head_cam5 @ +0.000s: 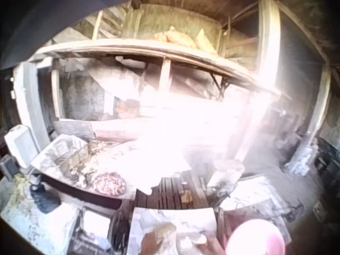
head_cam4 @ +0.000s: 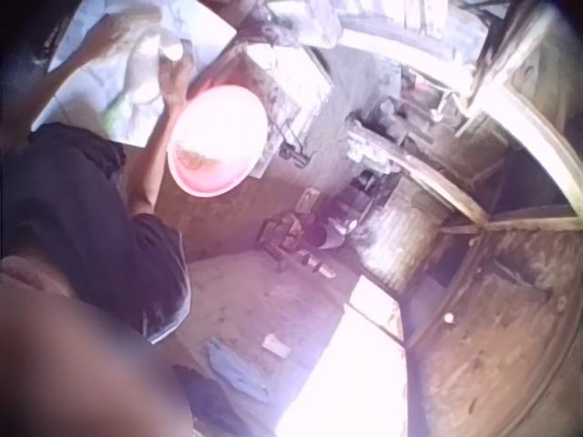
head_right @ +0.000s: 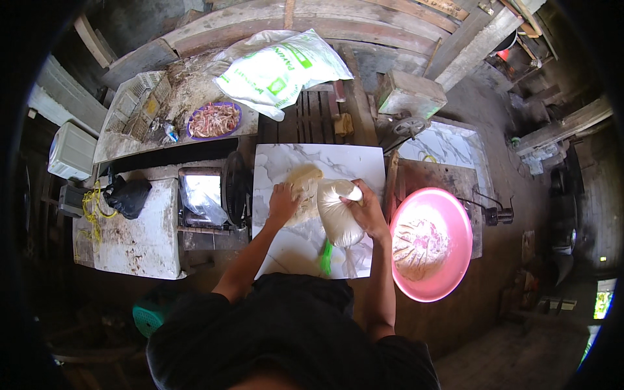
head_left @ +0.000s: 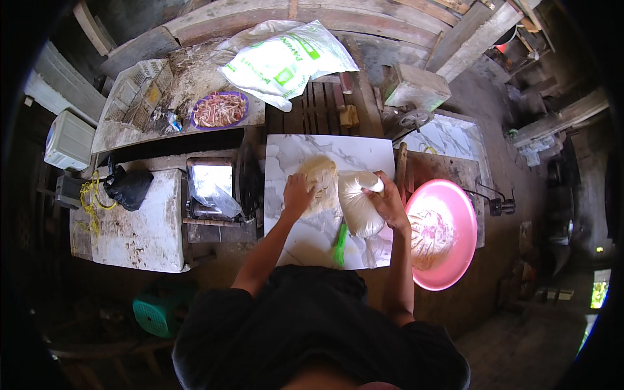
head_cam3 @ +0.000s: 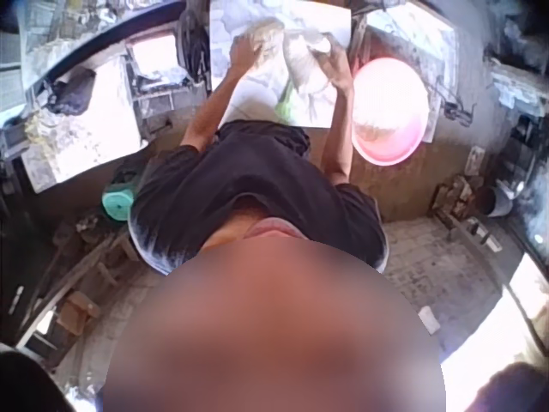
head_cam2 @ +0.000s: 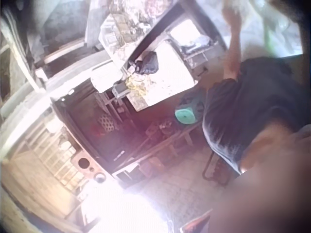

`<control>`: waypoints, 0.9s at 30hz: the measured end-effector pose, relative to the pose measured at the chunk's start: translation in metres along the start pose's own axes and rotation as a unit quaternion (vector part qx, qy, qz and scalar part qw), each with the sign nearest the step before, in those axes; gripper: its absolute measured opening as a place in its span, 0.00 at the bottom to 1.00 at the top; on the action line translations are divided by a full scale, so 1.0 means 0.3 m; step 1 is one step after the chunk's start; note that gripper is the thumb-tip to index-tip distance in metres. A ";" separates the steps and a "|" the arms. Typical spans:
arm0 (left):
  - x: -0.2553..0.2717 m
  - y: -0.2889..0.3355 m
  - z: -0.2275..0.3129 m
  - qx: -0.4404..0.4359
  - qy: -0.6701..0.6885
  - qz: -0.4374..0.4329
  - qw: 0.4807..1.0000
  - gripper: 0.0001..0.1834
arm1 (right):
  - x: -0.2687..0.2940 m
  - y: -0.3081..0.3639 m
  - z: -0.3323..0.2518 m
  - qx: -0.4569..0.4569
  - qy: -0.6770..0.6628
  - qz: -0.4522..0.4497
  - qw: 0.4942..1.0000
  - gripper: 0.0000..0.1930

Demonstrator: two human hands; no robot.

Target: The person prepares dough by hand on a tiled surface, using a knife to cut portions of dough and then kneading and coating them in flour within a pink bowl.

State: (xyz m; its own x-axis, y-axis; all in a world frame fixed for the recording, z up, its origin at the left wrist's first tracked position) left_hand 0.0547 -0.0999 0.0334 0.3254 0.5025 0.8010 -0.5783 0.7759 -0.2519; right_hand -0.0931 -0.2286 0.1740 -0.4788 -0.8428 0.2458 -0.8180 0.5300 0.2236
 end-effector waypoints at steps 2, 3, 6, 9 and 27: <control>-0.013 0.011 0.025 -0.021 0.014 0.047 0.999 0.25 | -0.004 0.012 -0.007 -0.013 -0.033 -0.013 0.999 0.09; -0.016 0.018 0.034 -0.030 0.022 0.068 0.997 0.26 | -0.001 0.015 -0.009 -0.019 -0.033 -0.015 0.999 0.09; -0.028 0.003 0.053 -0.041 0.037 -0.010 0.998 0.26 | 0.006 0.013 -0.014 -0.032 0.010 -0.030 0.999 0.09; -0.016 0.009 0.045 -0.053 0.042 -0.054 0.996 0.26 | -0.003 0.029 -0.028 -0.005 0.051 -0.028 0.998 0.09; -0.035 0.023 -0.016 0.017 0.128 -0.025 0.991 0.19 | -0.019 0.035 -0.051 -0.036 0.058 -0.051 0.996 0.11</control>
State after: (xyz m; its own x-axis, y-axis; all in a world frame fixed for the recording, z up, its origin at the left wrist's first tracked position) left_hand 0.0510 -0.0979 0.0207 0.5310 0.5480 0.6464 -0.5807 0.7908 -0.1934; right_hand -0.0941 -0.2169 0.1894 -0.3517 -0.8781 0.3244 -0.8336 0.4514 0.3183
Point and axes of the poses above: each hand's wrist, its own y-axis away from the middle knuckle, its own x-axis out of the back of the hand, z = x × y, the point moved 3 cm from there along -y, towards the middle knuckle, and after that the axes turned 12 degrees about -x, right-handed, at the moved point
